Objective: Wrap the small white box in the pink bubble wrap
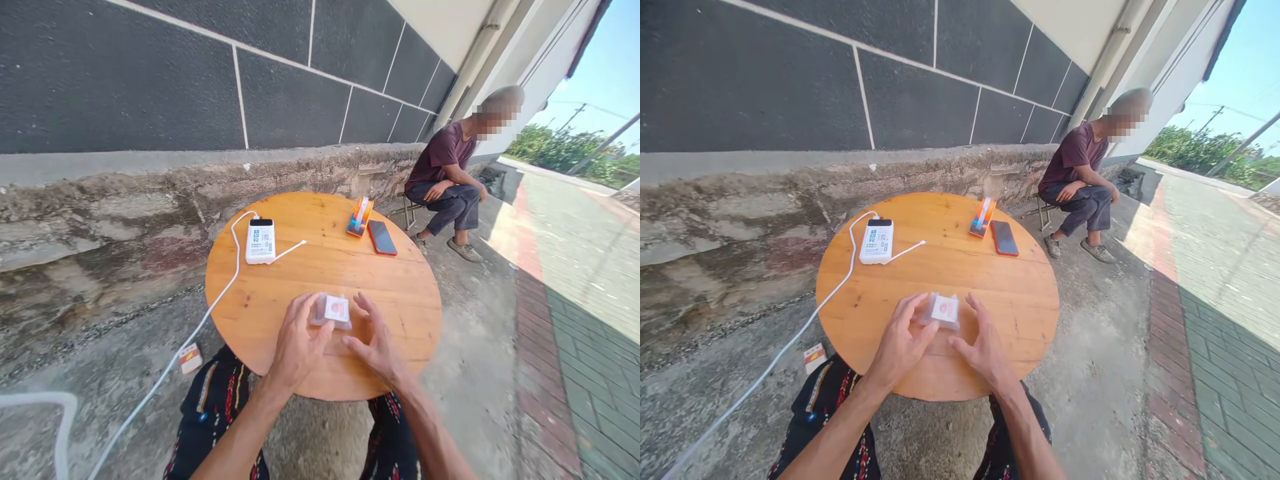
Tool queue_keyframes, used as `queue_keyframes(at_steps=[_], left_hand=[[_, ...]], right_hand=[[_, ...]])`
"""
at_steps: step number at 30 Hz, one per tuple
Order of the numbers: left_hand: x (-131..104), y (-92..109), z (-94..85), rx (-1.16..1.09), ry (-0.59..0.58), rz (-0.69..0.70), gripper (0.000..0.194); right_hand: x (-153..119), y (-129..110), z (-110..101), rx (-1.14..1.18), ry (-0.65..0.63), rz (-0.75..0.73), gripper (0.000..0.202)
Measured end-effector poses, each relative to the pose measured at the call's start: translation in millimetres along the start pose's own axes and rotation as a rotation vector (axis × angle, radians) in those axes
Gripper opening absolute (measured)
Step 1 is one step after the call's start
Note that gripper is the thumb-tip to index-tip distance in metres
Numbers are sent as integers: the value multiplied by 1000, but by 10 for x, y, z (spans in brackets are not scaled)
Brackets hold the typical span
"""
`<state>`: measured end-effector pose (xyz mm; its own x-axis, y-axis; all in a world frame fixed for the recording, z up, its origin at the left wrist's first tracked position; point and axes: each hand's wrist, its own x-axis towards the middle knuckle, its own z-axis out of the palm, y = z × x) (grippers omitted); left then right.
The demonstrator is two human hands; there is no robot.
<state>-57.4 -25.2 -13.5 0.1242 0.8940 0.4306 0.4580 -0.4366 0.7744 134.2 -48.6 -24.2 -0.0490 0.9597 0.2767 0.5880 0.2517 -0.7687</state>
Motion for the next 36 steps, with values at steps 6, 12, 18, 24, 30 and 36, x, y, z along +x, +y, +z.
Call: queue_keyframes(at_steps=[6, 12, 18, 24, 30, 36], left_hand=[[-5, -47, 76, 106, -133, 33, 57], [0, -36, 76, 109, -142, 5, 52], [-9, -35, 74, 73, -120, 1, 53], [-15, -22, 60, 64, -94, 22, 53], [-20, -32, 48, 23, -127, 3, 50], [-17, -23, 72, 15, -97, -1, 52]], right_hand=[[138, 31, 106, 42, -74, 37, 81], [185, 72, 94, -5, -98, 54, 68], [197, 60, 57, -13, -132, 20, 62], [177, 33, 77, -50, -108, -71, 60], [156, 44, 100, -101, -110, -101, 62], [160, 30, 99, -100, -125, -93, 62]])
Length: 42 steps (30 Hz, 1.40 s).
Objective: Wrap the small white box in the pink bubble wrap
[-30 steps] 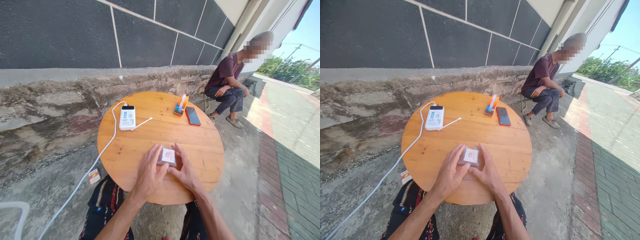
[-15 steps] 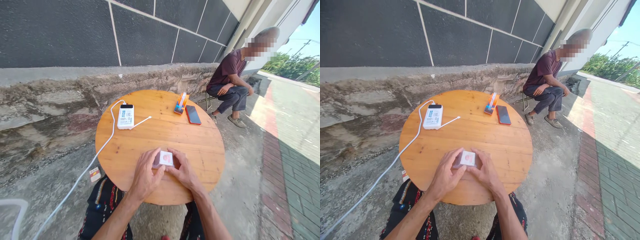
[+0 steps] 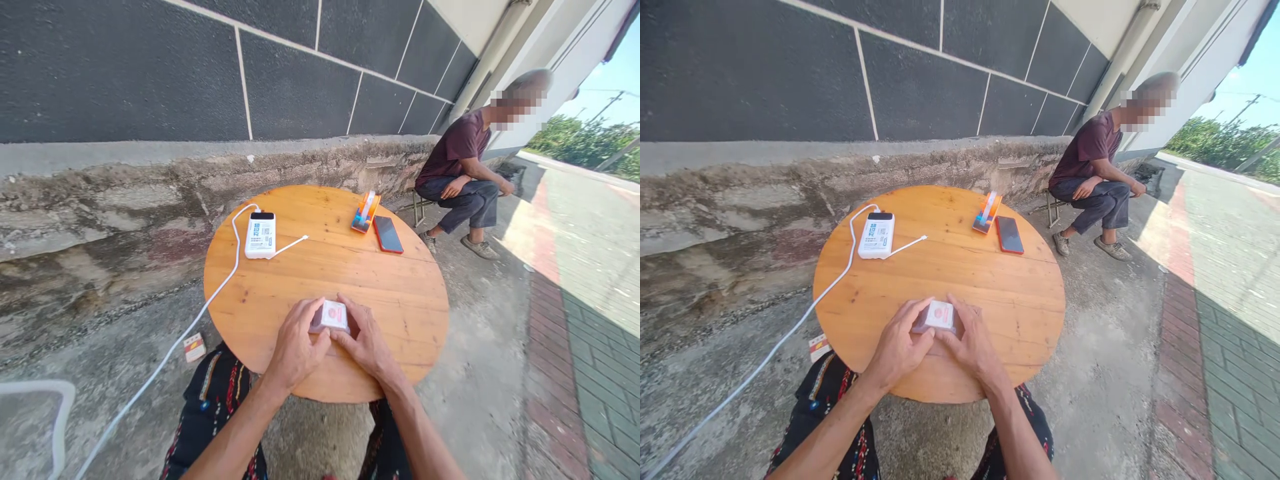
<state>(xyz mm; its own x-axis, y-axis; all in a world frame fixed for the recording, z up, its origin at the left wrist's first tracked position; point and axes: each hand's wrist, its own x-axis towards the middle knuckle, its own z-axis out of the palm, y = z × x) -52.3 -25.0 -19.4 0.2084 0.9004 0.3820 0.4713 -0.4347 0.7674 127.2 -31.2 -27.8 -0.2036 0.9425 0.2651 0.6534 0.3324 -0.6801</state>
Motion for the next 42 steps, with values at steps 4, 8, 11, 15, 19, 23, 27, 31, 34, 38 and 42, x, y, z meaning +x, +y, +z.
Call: queue_keyframes(at_steps=[4, 8, 11, 15, 19, 23, 27, 31, 34, 38, 42], left_hand=[[-21, 12, -6, -8, 14, 5, 53], [-33, 2, -24, -36, 29, 4, 56], [-38, -3, -34, -51, 28, 17, 57], [-39, 5, -39, -40, 21, 3, 50], [-23, 13, -41, -38, -8, -19, 42], [-5, 20, -48, -26, -45, -3, 40], [-6, 25, -45, -37, -28, -3, 40], [-10, 22, -43, -41, -30, -4, 39], [-9, 10, -43, -50, -28, 14, 39], [-11, -5, -41, -64, -9, 41, 40], [-22, -11, -37, -70, 11, 54, 39]], right_hand=[[-23, -9, -4, 96, 17, 12, 73], [-34, -26, -18, 143, 15, 46, 76], [-34, -41, -24, 143, 13, 58, 74], [-33, -43, -20, 150, 19, 52, 73], [-29, 4, -7, 109, 20, 54, 67], [-24, 45, 3, 94, 17, 69, 65], [-27, 4, -12, 98, 15, 55, 63], [-43, -49, -46, 168, 23, 24, 64], [-48, -41, -58, 271, 51, 52, 59], [-31, -6, -50, 366, 97, 92, 49], [3, -28, -55, 425, 103, 112, 41]])
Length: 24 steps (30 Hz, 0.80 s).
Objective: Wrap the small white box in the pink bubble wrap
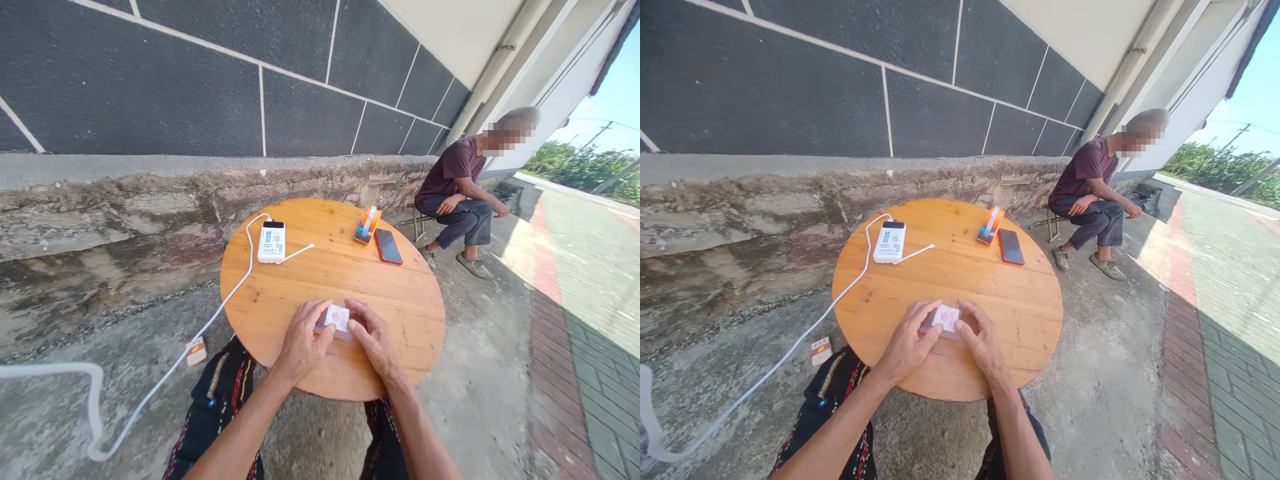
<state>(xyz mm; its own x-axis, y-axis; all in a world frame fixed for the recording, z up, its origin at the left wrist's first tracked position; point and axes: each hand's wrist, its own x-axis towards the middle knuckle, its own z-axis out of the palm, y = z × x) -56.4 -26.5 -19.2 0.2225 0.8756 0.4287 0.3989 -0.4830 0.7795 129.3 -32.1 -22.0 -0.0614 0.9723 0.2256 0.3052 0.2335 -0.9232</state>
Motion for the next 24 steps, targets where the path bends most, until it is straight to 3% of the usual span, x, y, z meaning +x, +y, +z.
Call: queue_keyframes(at_steps=[12, 15, 24], left_hand=[[-6, -1, -11, -19, 9, 12, 39], [-13, -3, -11, -22, 13, 23, 41], [-29, -11, -5, -10, 43, 23, 51]], right_hand=[[253, -204, -1, -187, -26, -179, 21], [311, -202, 20, -206, -37, -190, 12], [417, -357, 79, -191, 3, -132, 12]])
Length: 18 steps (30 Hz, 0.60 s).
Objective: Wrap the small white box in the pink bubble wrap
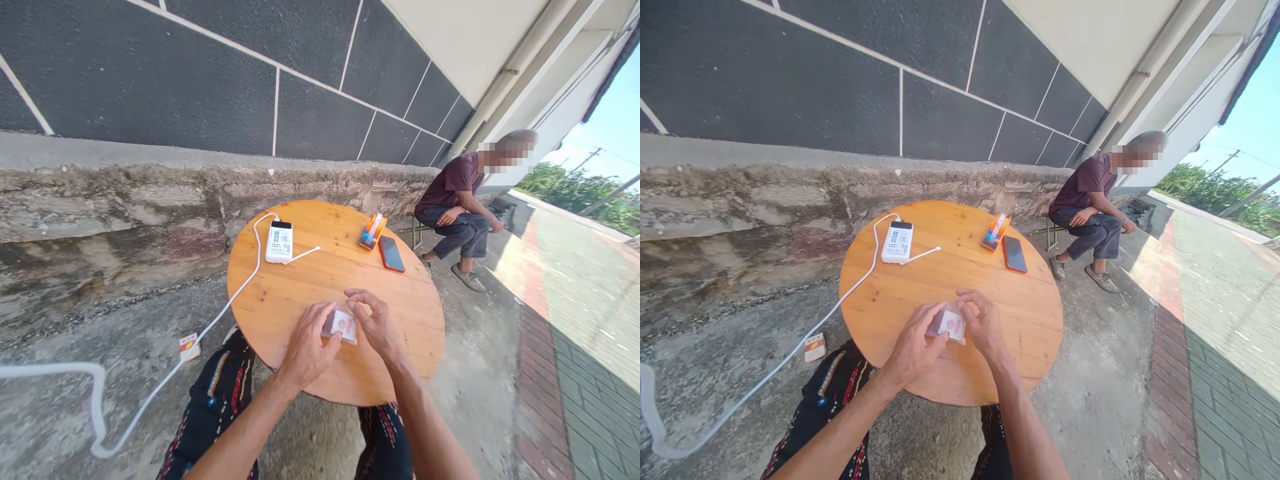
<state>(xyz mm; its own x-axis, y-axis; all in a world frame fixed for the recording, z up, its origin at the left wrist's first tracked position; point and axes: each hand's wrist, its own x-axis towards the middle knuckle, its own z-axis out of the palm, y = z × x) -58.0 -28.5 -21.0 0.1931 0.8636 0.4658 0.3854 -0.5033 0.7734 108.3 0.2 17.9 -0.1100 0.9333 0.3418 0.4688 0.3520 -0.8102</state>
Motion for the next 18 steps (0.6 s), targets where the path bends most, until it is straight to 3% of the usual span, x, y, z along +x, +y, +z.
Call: queue_keyframes(at_steps=[11, 18], left_hand=[[-8, -33, 31, 60, 16, 35, 52], [-24, -20, 32, 111, 54, 22, 48]], right_hand=[[204, -215, -85, -68, 1, -13, 17], [368, -270, -175, -47, 30, 63, 24]])
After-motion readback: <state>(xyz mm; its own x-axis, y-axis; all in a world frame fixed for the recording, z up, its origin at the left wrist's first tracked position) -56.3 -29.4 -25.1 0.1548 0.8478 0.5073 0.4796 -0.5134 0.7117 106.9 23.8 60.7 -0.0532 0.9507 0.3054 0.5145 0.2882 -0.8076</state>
